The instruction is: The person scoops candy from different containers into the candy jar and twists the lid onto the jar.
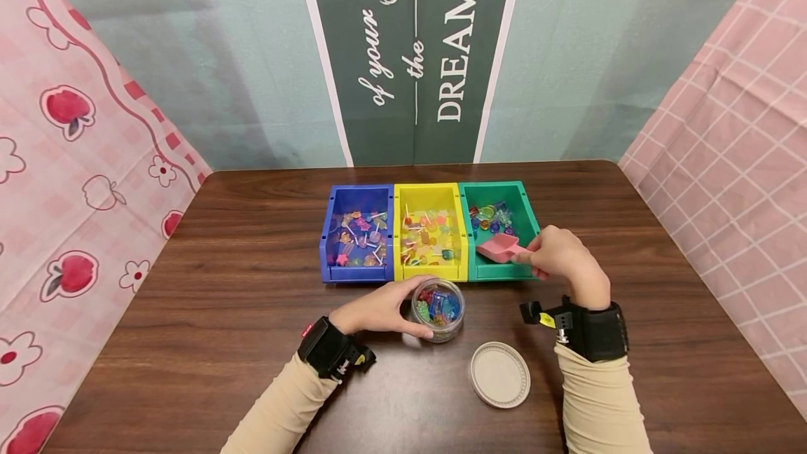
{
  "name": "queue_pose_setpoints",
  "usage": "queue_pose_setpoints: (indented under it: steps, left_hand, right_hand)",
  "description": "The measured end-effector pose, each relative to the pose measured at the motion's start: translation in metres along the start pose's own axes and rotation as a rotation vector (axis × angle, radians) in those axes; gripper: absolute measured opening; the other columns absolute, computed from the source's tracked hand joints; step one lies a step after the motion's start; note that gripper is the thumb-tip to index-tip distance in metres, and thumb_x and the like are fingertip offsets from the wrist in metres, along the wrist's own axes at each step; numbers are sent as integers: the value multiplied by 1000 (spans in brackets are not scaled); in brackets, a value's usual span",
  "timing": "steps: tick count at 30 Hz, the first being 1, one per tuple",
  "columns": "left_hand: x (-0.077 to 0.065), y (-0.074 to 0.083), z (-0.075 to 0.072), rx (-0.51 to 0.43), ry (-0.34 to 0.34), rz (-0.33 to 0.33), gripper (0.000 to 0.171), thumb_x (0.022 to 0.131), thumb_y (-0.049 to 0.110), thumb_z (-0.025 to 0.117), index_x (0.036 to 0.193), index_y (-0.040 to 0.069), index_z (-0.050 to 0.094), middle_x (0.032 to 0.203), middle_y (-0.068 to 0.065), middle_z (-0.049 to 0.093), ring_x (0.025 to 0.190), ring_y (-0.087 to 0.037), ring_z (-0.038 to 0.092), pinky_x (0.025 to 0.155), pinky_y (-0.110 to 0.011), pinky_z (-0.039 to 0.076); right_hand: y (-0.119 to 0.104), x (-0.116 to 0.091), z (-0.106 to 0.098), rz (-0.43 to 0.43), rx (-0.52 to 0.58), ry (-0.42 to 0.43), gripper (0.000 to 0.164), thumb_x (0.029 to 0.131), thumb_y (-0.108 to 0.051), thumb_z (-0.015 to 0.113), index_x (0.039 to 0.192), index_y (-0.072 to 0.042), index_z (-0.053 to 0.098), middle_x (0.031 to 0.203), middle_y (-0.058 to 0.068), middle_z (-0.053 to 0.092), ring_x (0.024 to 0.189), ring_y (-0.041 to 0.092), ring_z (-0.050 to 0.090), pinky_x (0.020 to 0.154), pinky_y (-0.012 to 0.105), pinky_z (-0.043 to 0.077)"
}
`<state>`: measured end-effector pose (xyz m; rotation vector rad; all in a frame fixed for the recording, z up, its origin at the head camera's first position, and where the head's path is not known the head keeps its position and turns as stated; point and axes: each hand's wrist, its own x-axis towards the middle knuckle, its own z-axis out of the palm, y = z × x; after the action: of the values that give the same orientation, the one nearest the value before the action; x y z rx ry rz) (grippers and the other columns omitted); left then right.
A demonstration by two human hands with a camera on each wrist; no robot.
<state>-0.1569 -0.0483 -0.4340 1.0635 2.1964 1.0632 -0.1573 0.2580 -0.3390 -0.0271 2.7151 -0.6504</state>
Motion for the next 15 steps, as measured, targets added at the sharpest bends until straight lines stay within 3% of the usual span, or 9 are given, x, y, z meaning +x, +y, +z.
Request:
queue_pose_setpoints:
  steps: [11, 15]
  left_hand:
    - [1, 1, 0, 0, 4, 14, 84, 76, 44, 73, 145, 19, 32, 139, 0, 48, 125, -8, 42, 108, -39, 39]
    - [1, 0, 0, 5, 1, 13, 84, 76, 44, 73, 145, 18, 32, 139, 0, 48, 124, -8, 42, 108, -39, 39]
  right_hand:
    - [2, 1, 4, 58, -10, -128, 36, 81, -24, 71, 53, -2, 63, 44, -2, 52, 42, 10, 52, 49, 25, 46]
    - [6, 2, 5, 66, -2, -162, 34, 81, -21, 70, 53, -2, 63, 44, -3, 52, 41, 8, 50, 45, 21, 44]
